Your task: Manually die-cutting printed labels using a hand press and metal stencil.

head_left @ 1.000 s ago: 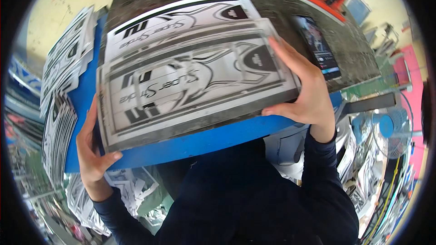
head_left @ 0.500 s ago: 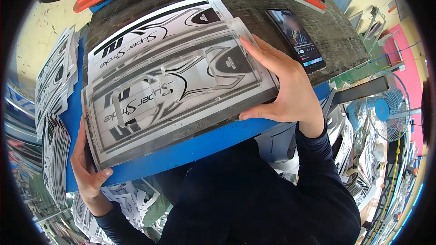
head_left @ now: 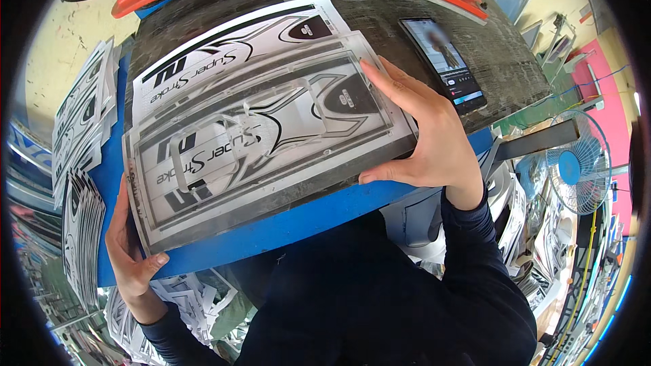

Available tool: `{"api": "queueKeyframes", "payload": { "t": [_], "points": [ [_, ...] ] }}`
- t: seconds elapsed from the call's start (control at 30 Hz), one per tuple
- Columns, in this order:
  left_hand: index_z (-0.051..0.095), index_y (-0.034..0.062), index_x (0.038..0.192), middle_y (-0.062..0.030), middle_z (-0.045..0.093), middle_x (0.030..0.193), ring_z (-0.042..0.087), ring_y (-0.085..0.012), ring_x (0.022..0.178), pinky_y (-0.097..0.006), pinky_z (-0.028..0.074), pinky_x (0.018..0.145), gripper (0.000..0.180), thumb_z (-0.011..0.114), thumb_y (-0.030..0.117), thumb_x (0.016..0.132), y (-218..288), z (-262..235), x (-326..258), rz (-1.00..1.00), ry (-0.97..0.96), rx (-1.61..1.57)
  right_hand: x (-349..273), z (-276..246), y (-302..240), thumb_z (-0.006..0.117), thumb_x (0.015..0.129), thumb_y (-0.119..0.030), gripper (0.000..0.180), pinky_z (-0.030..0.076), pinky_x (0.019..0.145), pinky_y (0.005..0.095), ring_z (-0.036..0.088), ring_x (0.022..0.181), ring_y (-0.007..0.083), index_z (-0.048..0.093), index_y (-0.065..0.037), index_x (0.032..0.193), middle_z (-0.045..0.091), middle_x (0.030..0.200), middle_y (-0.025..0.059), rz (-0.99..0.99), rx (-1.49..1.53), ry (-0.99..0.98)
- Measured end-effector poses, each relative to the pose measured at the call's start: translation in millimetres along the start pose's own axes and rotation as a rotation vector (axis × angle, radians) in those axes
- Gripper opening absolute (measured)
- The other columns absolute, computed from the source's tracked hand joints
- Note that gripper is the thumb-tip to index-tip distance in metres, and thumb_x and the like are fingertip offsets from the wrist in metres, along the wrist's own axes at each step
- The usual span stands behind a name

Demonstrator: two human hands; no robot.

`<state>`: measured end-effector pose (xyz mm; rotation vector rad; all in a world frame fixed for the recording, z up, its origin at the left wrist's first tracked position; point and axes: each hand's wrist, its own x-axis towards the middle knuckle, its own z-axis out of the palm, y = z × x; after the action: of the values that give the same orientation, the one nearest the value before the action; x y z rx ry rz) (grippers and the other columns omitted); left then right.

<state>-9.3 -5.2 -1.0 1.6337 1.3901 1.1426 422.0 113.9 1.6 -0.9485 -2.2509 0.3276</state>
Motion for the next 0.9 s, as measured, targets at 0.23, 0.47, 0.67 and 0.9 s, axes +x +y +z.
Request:
{"api": "queueKeyframes", "payload": {
  "t": [0.23,0.47,0.67,0.9],
  "points": [
    [0.022,-0.0169,0.153,-0.0287,0.037,0.157,0.044,-0.0315,0.143,-0.041,0.031,0.118,0.127,0.093,0.043,0.066,0.6,1.2,-0.7,-0.016,0.010,-0.023,0.8,0.7,-0.6,0.098,0.049,-0.043,0.116,0.041,0.112,0.0433,0.050,0.138,0.0402,0.052,-0.003,0.147,0.052,0.148,0.0250,-0.011,-0.001,0.003],
    [0.023,-0.0156,0.154,-0.0280,0.038,0.157,0.044,-0.0307,0.143,-0.040,0.032,0.118,0.127,0.093,0.042,0.066,-0.8,0.9,-1.0,-0.018,0.013,-0.024,0.4,0.5,0.7,0.099,0.048,-0.041,0.116,0.041,0.112,0.0435,0.051,0.138,0.0405,0.052,-0.003,0.148,0.051,0.148,0.0265,-0.019,0.028,0.005],
    [0.022,-0.0158,0.154,-0.0277,0.039,0.156,0.045,-0.0306,0.142,-0.040,0.032,0.117,0.128,0.093,0.042,0.065,1.2,0.9,-0.9,-0.032,0.013,-0.026,0.1,-0.5,-2.4,0.099,0.049,-0.040,0.115,0.041,0.112,0.0437,0.050,0.138,0.0407,0.052,-0.003,0.147,0.051,0.148,0.0272,0.020,0.004,-0.013],
    [0.021,-0.0163,0.154,-0.0286,0.038,0.156,0.043,-0.0313,0.143,-0.039,0.031,0.118,0.125,0.091,0.040,0.067,0.1,-0.2,-1.7,-0.010,0.002,-0.024,0.0,1.5,-1.2,0.098,0.048,-0.042,0.116,0.042,0.112,0.0441,0.050,0.138,0.0409,0.052,-0.005,0.148,0.053,0.146,0.0274,0.010,-0.009,-0.002]
  ]
}}
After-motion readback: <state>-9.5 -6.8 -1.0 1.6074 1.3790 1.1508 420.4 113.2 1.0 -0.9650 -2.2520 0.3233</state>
